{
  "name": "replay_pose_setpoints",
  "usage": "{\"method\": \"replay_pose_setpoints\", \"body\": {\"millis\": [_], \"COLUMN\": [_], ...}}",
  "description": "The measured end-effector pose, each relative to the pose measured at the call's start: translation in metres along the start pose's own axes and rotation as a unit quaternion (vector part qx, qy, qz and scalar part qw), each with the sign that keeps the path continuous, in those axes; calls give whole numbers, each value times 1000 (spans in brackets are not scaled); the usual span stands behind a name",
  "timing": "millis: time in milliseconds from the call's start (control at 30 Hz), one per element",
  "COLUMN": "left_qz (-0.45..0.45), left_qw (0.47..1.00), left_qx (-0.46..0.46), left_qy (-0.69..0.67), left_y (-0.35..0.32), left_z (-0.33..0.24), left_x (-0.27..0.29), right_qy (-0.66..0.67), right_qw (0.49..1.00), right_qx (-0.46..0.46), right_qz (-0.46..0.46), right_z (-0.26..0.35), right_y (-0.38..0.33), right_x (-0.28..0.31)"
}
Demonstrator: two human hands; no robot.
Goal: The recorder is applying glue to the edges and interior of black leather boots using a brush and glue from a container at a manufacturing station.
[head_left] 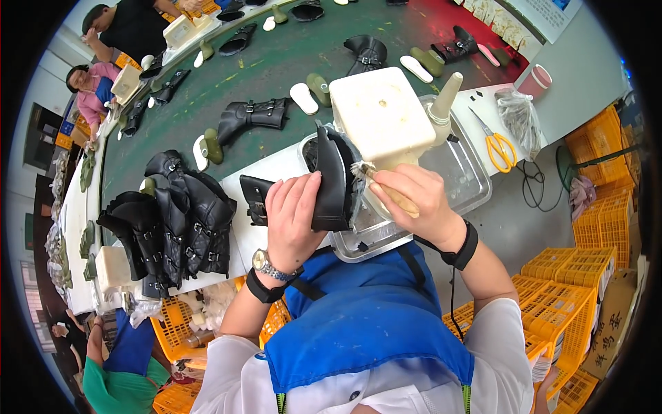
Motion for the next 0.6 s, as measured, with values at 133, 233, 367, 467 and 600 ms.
{"method": "replay_pose_setpoints", "body": {"millis": [133,233,367,467,600], "left_qz": [3,1,-20,-31,-32], "left_qw": [1000,1000,999,998,997], "left_qx": [-9,4,13,27,15], "left_qy": [1,15,33,41,62], "left_y": [-2,-2,0,0,-4], "left_z": [4,9,14,14,18], "left_x": [-1,-2,-2,-3,-6], "right_qy": [-44,13,98,169,323], "right_qw": [998,999,994,983,941], "right_qx": [33,27,13,-8,-97], "right_qz": [8,38,51,77,37], "right_z": [1,7,20,20,10], "right_y": [-2,-5,-8,-9,-10], "right_x": [-4,-3,-10,-10,-7]}}
Point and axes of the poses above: each hand's wrist, its own y-axis towards the middle knuckle, its own x-axis out of the back of the hand, z = x × y, the point moved 1 cm from there along y, towards the middle knuckle, and after that the axes turned 13 degrees about z, right-handed, at the moved point
